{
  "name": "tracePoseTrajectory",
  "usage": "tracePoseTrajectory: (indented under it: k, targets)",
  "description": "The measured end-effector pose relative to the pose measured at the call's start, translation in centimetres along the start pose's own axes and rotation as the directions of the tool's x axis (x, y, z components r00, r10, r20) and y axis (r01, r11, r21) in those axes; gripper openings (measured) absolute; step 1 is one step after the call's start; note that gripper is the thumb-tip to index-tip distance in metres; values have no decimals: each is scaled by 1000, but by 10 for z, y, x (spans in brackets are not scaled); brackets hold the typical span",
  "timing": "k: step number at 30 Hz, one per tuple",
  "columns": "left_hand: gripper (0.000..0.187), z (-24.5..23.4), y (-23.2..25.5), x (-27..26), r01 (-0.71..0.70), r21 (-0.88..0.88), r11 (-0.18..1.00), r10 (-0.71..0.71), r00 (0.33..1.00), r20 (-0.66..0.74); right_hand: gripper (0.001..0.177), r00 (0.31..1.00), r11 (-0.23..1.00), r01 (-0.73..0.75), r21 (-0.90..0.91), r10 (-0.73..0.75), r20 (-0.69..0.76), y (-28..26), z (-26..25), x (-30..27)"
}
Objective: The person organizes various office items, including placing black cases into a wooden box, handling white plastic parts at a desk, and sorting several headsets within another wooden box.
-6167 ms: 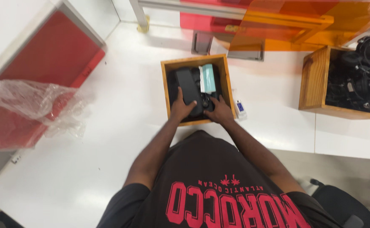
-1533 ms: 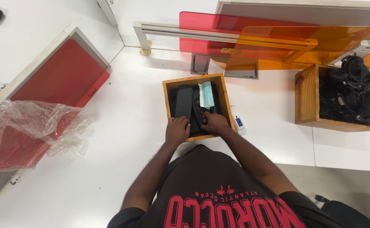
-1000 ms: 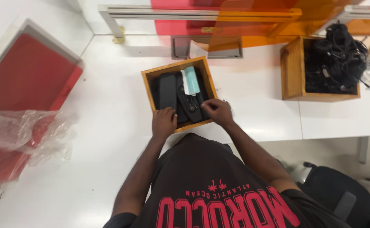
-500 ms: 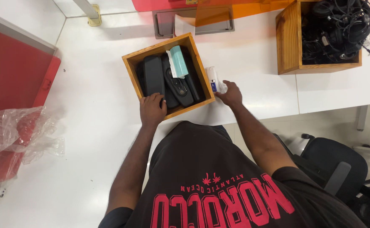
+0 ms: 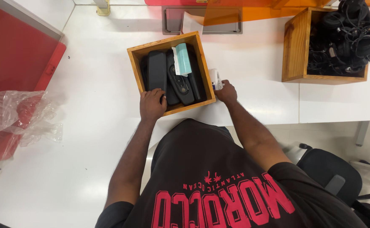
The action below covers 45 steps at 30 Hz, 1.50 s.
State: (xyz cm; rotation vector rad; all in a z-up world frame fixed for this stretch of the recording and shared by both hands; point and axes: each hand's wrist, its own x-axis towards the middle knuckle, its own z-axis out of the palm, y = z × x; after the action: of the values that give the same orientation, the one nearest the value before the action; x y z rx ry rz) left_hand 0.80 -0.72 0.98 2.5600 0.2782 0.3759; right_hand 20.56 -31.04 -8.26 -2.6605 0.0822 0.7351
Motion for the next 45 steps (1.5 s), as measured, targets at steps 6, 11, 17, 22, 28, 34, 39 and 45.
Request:
tracePoseTrajectory:
  k: [6,11,17,22,28,34,39,45]
  targets:
    - [18,0,1,0,-4,3,1000,4,1000,3,65,986,985,-106,140,86,140,24,1,-7]
    - [20,1,0,-1,16,6,1000,-16,999,34,57,977,849,-172,499,82,196,57,-4,-9]
    - [19,0,-1,-1,3,7,1000,-3,1000,29,48,981,549,-134,825,-46,190,67,-22,-25]
    - [20,1,-2,-1,-5,27,1000,4,999,36,52,964,355,-16,935,-244,110,22,-71,-63]
    - [27,0,-2,1,48,5,999,-48,993,106,51,922,331,52,942,-378,82,-30,-82,-84]
    - [56,26,32,14,364,-584,725,-195,923,332,50,887,522,27,853,-406,221,-87,-29,-106]
    - [74,46,46,17,574,-709,410,-399,812,427,57,824,724,212,656,-493,278,-116,-11,-125]
    - [69,75,9,10,530,-828,182,-365,818,444,76,633,610,441,658,-731,254,-122,-15,-121]
